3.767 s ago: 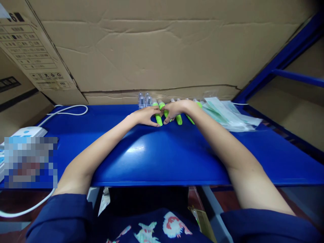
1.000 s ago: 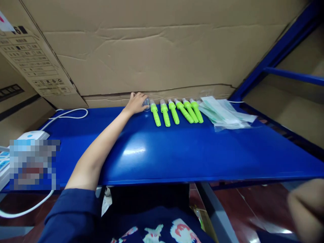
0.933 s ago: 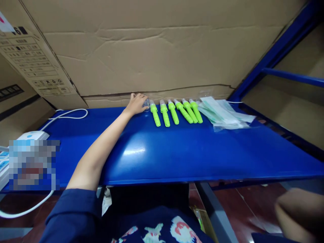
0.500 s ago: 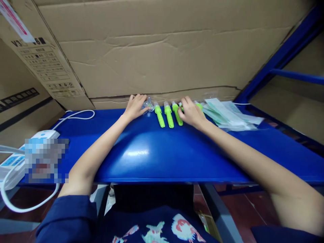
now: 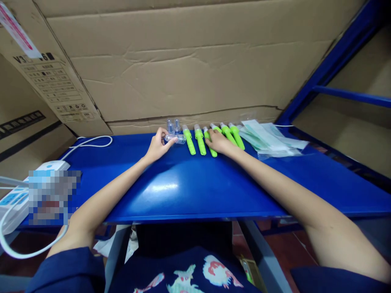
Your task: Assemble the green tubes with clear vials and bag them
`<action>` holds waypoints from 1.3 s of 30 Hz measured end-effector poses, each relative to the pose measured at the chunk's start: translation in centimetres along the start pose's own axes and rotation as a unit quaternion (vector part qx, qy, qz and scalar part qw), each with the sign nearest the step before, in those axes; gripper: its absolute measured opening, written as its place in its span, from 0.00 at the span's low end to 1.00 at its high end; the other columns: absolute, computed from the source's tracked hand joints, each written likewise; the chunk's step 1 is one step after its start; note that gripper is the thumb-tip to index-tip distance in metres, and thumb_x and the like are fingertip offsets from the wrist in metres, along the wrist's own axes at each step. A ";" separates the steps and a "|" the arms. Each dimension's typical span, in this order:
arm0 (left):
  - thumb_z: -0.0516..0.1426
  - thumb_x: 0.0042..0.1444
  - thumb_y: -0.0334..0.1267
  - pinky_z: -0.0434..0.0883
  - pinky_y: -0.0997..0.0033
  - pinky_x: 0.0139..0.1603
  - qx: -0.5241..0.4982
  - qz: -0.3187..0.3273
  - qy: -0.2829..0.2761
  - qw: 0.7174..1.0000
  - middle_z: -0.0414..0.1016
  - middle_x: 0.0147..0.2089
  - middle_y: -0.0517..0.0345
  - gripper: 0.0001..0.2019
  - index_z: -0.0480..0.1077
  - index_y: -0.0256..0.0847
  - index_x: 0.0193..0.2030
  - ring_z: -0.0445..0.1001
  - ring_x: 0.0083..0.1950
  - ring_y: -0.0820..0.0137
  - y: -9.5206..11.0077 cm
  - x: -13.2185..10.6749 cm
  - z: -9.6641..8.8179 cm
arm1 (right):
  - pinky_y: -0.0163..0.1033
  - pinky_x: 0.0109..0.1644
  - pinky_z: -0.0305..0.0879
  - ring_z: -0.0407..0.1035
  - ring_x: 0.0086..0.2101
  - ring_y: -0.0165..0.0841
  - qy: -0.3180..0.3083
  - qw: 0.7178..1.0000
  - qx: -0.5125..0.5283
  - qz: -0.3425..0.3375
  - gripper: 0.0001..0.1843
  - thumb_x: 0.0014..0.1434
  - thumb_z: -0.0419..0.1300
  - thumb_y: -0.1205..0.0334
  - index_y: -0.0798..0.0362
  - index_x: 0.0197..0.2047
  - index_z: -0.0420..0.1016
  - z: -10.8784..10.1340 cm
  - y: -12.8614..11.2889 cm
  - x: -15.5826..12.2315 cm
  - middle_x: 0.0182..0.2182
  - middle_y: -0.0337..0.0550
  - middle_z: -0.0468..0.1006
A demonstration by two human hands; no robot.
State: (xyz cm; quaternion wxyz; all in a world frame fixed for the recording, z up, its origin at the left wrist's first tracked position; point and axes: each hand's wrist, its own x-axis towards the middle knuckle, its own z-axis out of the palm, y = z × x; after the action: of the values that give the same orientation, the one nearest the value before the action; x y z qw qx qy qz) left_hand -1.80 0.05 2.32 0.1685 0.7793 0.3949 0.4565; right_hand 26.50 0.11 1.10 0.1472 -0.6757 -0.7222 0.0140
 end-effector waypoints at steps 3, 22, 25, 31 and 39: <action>0.62 0.55 0.52 0.69 0.73 0.34 -0.112 -0.054 0.018 0.992 0.73 0.31 0.62 0.20 0.57 0.44 0.38 0.75 0.31 0.72 -0.7 -0.6 0.5 | 0.50 0.60 0.65 0.69 0.55 0.51 0.012 0.999 0.029 -0.019 0.26 0.63 0.50 0.58 0.63 0.61 0.63 0.3 0.2 -0.7 0.57 0.65 0.71; 0.67 0.51 0.49 0.77 0.68 0.42 -0.268 -0.116 -0.028 0.956 0.79 0.42 0.53 0.22 0.67 0.37 0.43 0.82 0.36 0.69 -3.1 -1.1 1.3 | 0.53 0.66 0.60 0.66 0.61 0.51 0.022 0.996 0.070 -0.049 0.32 0.65 0.54 0.59 0.66 0.68 0.61 0.8 1.3 -1.4 0.61 0.64 0.71; 0.66 0.52 0.54 0.77 0.68 0.39 -0.278 -0.117 -0.020 0.953 0.77 0.36 0.57 0.24 0.63 0.39 0.42 0.81 0.35 0.69 -3.7 -1.0 1.6 | 0.53 0.66 0.60 0.67 0.60 0.52 0.038 0.995 0.077 -0.043 0.32 0.66 0.53 0.59 0.68 0.68 0.61 0.5 1.3 -1.3 0.60 0.66 0.71; 0.61 0.56 0.59 0.73 0.70 0.37 -0.218 -0.052 -0.016 0.974 0.78 0.52 0.48 0.29 0.65 0.42 0.57 0.79 0.40 0.68 -4.7 -0.6 1.2 | 0.55 0.64 0.64 0.65 0.62 0.49 0.103 0.970 0.082 -0.203 0.31 0.67 0.51 0.61 0.58 0.71 0.56 -0.9 0.9 -2.2 0.65 0.57 0.68; 0.54 0.65 0.54 0.66 0.54 0.66 -0.108 0.067 -0.079 0.989 0.73 0.63 0.44 0.25 0.69 0.39 0.60 0.72 0.64 0.56 -3.0 -1.1 0.6 | 0.50 0.54 0.72 0.74 0.52 0.43 0.074 0.932 0.031 -0.352 0.28 0.67 0.47 0.70 0.52 0.70 0.61 -1.2 -1.6 -3.6 0.61 0.56 0.70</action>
State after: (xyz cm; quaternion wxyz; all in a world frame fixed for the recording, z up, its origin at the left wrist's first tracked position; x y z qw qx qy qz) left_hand -2.99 1.16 -0.56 0.2513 0.8148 0.2755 0.4440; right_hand 25.41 -3.80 1.87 0.2167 -0.3724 -0.9000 -0.0669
